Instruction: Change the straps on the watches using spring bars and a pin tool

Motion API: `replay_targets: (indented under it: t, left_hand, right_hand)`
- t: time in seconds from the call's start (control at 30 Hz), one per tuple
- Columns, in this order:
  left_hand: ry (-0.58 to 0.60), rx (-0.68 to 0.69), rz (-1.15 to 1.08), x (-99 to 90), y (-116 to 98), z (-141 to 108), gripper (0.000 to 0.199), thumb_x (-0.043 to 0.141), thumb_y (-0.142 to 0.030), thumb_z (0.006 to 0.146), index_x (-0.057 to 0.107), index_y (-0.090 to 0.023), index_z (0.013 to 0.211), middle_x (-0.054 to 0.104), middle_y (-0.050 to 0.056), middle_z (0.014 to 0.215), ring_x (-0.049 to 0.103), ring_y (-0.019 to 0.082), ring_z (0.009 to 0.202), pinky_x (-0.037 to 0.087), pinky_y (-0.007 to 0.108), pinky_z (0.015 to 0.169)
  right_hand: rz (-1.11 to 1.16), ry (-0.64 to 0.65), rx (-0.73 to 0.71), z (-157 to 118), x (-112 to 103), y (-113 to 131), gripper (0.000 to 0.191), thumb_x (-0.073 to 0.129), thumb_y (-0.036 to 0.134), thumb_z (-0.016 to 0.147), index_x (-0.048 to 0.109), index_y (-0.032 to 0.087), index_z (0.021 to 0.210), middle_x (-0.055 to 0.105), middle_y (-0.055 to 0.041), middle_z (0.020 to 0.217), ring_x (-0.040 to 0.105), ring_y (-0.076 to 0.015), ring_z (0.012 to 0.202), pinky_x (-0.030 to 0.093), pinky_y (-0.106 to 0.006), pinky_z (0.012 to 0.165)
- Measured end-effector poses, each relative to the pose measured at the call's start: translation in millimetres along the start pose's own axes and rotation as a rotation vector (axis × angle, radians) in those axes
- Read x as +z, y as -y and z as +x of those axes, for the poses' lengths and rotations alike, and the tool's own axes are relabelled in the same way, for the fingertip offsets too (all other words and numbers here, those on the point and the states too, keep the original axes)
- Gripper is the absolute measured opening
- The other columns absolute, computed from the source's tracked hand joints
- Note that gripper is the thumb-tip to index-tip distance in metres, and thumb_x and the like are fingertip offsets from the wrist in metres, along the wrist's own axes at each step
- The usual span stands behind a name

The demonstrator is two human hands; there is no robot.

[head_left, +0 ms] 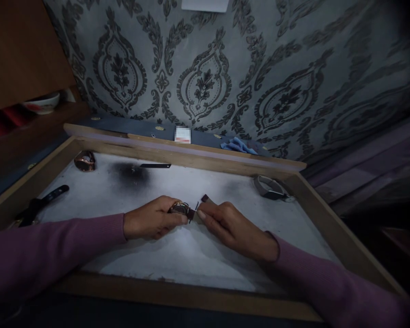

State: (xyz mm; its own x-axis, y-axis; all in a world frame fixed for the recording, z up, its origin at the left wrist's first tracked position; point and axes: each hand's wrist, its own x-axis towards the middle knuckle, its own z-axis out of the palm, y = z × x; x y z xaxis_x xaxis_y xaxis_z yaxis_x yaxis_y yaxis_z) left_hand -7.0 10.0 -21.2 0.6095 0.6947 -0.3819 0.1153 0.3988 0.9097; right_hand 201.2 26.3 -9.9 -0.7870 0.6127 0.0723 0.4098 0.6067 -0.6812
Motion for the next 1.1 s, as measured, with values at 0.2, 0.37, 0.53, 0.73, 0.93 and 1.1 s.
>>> replay_targets:
  t: [0.2, 0.37, 0.53, 0.73, 0.93, 1.1]
  left_hand:
    - [-0.003, 0.010, 0.015, 0.3, 0.8, 0.9, 0.016, 0.052, -0.021, 0.082, 0.041, -0.020, 0.070, 0.032, -0.012, 0.043, 0.025, 0.004, 0.036, 0.022, 0.015, 0.033]
    - [0.009, 0.021, 0.001, 0.3, 0.2, 0.5, 0.018, 0.053, -0.025, 0.080, 0.040, -0.020, 0.070, 0.031, -0.012, 0.044, 0.024, 0.004, 0.036, 0.021, 0.015, 0.033]
    - [0.019, 0.025, -0.015, -0.5, 2.2, 0.8, 0.019, 0.054, -0.025, 0.081, 0.039, -0.020, 0.070, 0.030, -0.012, 0.045, 0.023, 0.003, 0.035, 0.019, 0.015, 0.033]
    - [0.009, 0.019, -0.021, -0.8, 3.6, 1.4, 0.019, 0.055, -0.024, 0.082, 0.039, -0.021, 0.071, 0.030, -0.012, 0.045, 0.024, 0.004, 0.036, 0.020, 0.017, 0.034]
    - [0.007, -0.029, -0.056, 0.3, 0.6, 0.5, 0.021, 0.057, -0.027, 0.081, 0.040, -0.021, 0.071, 0.028, -0.012, 0.045, 0.020, 0.004, 0.036, 0.015, 0.018, 0.035]
    - [0.008, -0.050, -0.065, -0.6, 1.0, 0.9, 0.022, 0.057, -0.026, 0.082, 0.040, -0.021, 0.070, 0.028, -0.012, 0.045, 0.021, 0.003, 0.036, 0.015, 0.018, 0.035]
  right_hand:
    - [0.014, 0.003, 0.009, -0.2, 0.3, -0.3, 0.031, 0.033, 0.028, 0.098, 0.044, 0.017, 0.070, 0.031, 0.0072, 0.055, 0.028, -0.0068, 0.046, 0.024, -0.023, 0.049]
    - [0.020, 0.010, 0.027, -0.2, -0.2, -0.3, 0.032, 0.033, 0.029, 0.098, 0.043, 0.017, 0.070, 0.032, 0.0070, 0.054, 0.030, -0.0066, 0.046, 0.025, -0.023, 0.049]
    - [0.022, 0.008, 0.026, -0.4, -0.2, -0.9, 0.032, 0.034, 0.030, 0.098, 0.043, 0.018, 0.070, 0.031, 0.0072, 0.054, 0.030, -0.0071, 0.046, 0.024, -0.023, 0.049]
    - [0.035, -0.008, 0.027, -1.4, 1.1, -3.5, 0.033, 0.033, 0.030, 0.098, 0.042, 0.018, 0.069, 0.030, 0.0072, 0.054, 0.030, -0.0071, 0.047, 0.024, -0.024, 0.049]
    - [0.050, -0.002, 0.015, -0.8, 0.2, -3.2, 0.032, 0.035, 0.029, 0.098, 0.039, 0.019, 0.068, 0.030, 0.0076, 0.053, 0.028, -0.0066, 0.046, 0.024, -0.024, 0.049]
    - [0.052, 0.007, 0.016, 0.1, -1.3, -1.3, 0.032, 0.035, 0.028, 0.098, 0.043, 0.018, 0.069, 0.030, 0.0075, 0.053, 0.029, -0.0070, 0.047, 0.025, -0.024, 0.050]
